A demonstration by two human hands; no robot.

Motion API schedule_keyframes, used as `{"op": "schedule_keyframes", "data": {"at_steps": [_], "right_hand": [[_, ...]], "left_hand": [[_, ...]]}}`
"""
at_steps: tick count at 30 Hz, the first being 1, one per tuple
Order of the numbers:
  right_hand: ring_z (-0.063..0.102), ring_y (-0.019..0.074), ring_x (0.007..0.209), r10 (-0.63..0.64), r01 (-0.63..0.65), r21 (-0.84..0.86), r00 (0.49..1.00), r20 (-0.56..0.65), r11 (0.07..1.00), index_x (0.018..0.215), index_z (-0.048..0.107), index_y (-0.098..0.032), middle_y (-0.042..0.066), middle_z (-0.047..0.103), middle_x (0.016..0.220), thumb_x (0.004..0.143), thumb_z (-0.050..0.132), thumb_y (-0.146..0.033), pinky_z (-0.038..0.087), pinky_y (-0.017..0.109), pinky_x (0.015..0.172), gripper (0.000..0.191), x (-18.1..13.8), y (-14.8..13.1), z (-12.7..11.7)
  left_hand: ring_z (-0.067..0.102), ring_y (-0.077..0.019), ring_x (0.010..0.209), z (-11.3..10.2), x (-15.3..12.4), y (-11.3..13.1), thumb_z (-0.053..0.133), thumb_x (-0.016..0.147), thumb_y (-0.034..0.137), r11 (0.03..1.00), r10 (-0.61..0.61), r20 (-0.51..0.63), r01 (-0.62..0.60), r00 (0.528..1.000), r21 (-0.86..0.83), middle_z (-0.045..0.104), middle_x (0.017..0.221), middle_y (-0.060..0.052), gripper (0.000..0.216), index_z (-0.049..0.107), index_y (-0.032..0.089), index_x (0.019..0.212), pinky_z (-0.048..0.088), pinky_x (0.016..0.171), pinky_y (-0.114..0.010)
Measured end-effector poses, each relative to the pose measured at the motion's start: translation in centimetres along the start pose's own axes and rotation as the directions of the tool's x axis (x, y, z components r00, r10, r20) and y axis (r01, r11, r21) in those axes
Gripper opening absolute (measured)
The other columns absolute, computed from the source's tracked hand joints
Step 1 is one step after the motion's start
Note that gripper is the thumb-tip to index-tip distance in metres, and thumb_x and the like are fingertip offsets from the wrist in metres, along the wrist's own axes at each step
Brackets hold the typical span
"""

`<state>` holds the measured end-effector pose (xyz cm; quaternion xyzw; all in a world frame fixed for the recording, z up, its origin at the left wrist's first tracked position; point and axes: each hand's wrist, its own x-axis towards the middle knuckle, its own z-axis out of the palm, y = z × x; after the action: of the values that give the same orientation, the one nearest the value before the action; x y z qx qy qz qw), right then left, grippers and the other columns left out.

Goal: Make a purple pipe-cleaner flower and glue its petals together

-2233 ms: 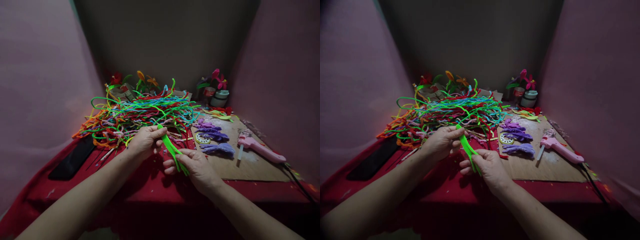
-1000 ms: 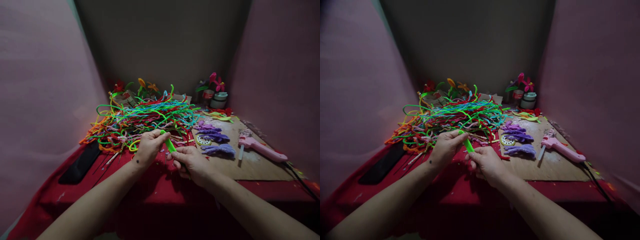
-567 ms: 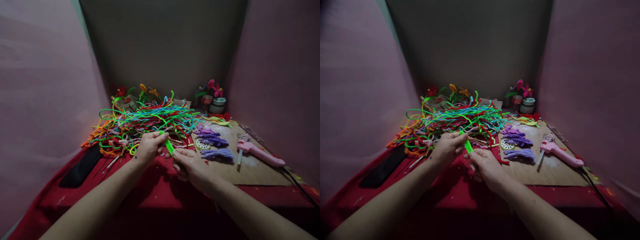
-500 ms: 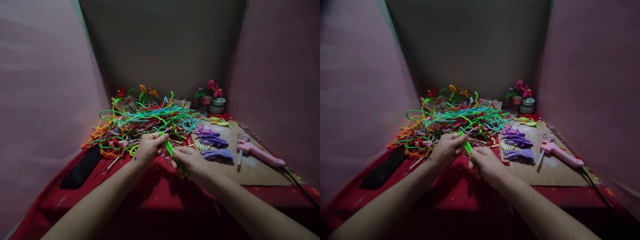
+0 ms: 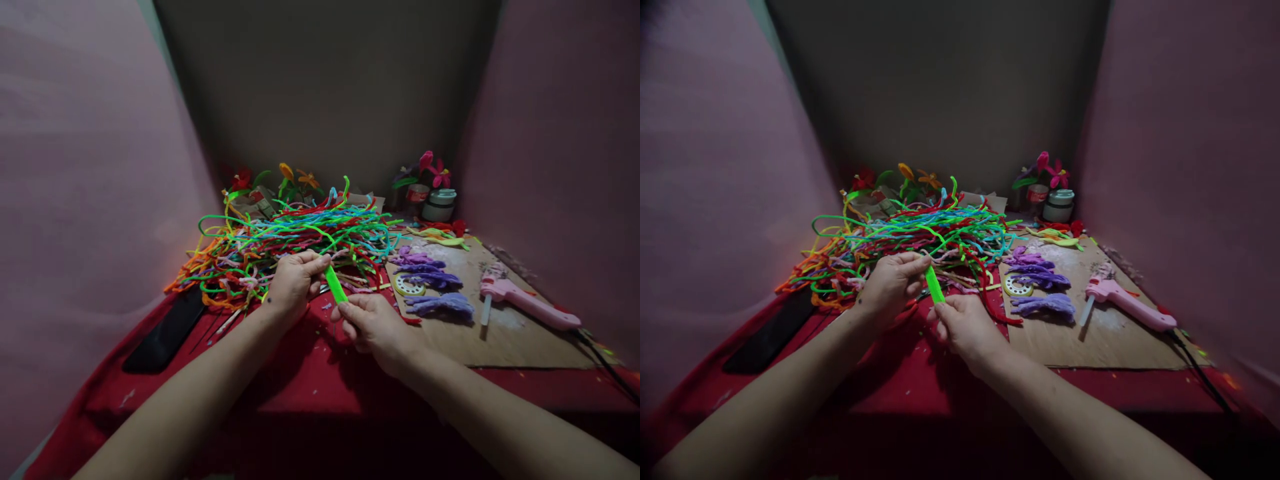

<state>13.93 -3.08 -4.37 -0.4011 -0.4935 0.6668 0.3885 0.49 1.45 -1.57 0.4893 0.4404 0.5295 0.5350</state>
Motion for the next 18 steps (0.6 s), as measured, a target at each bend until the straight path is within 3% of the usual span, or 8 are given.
{"op": "schedule_keyframes", "data": {"at_steps": [4,8,13,15,18], "right_hand": [[0.018,0.0021,0.029,0.013,-0.012,0.119,1.000,-0.004,0.993,0.070,0.052,-0.015,-0.010,0.032,0.038,0.076,0.052,-0.041,0.012,0.017,0.031,0.027,0.2,0.5,0.5],[0.018,0.0017,0.031,0.015,-0.016,0.092,1.000,0.019,0.996,0.068,0.051,-0.015,-0.011,0.030,0.039,0.077,0.052,-0.039,0.013,0.017,0.032,0.026,0.9,-0.4,0.1],[0.016,0.0021,0.029,0.012,-0.015,0.071,0.999,0.039,0.997,0.066,0.051,-0.015,-0.011,0.029,0.037,0.078,0.052,-0.039,0.011,0.017,0.031,0.027,2.0,-2.0,-0.3],[0.017,0.0021,0.029,0.014,-0.017,0.059,0.998,0.062,0.998,0.064,0.051,-0.015,-0.010,0.030,0.038,0.079,0.050,-0.037,0.011,0.017,0.031,0.026,2.4,-2.3,-0.2],[0.016,0.0019,0.029,0.022,-0.029,0.057,0.993,0.118,0.998,0.065,0.054,-0.014,-0.010,0.030,0.039,0.080,0.049,-0.036,0.011,0.017,0.031,0.027,2.9,-2.2,-0.2]], "left_hand": [[0.027,-0.0008,0.029,-0.4,0.5,-0.3,0.070,0.063,0.030,0.999,0.013,-0.009,-0.013,1.000,-0.038,0.039,0.039,0.007,0.024,0.054,0.012,0.059,0.014,0.032,-0.016],[0.026,-0.0007,0.030,-0.9,0.8,-0.1,0.067,0.068,0.032,0.995,-0.002,0.055,0.008,0.998,-0.098,0.036,0.041,0.009,0.024,0.052,0.014,0.062,0.018,0.033,-0.016],[0.031,-0.0006,0.036,-0.9,0.2,-0.3,0.070,0.066,0.029,0.961,-0.159,0.239,0.206,0.958,-0.187,0.046,0.051,0.005,0.025,0.061,0.013,0.082,0.023,0.036,-0.014],[0.038,-0.0021,0.039,-0.8,0.0,-0.8,0.070,0.065,0.029,0.953,-0.206,0.245,0.252,0.947,-0.170,0.050,0.052,0.002,0.025,0.063,0.011,0.081,0.026,0.037,-0.014],[0.039,-0.0029,0.037,-0.7,0.1,-1.5,0.070,0.065,0.031,0.962,-0.186,0.205,0.220,0.961,-0.161,0.048,0.045,0.002,0.024,0.063,0.009,0.070,0.028,0.038,-0.015]]}}
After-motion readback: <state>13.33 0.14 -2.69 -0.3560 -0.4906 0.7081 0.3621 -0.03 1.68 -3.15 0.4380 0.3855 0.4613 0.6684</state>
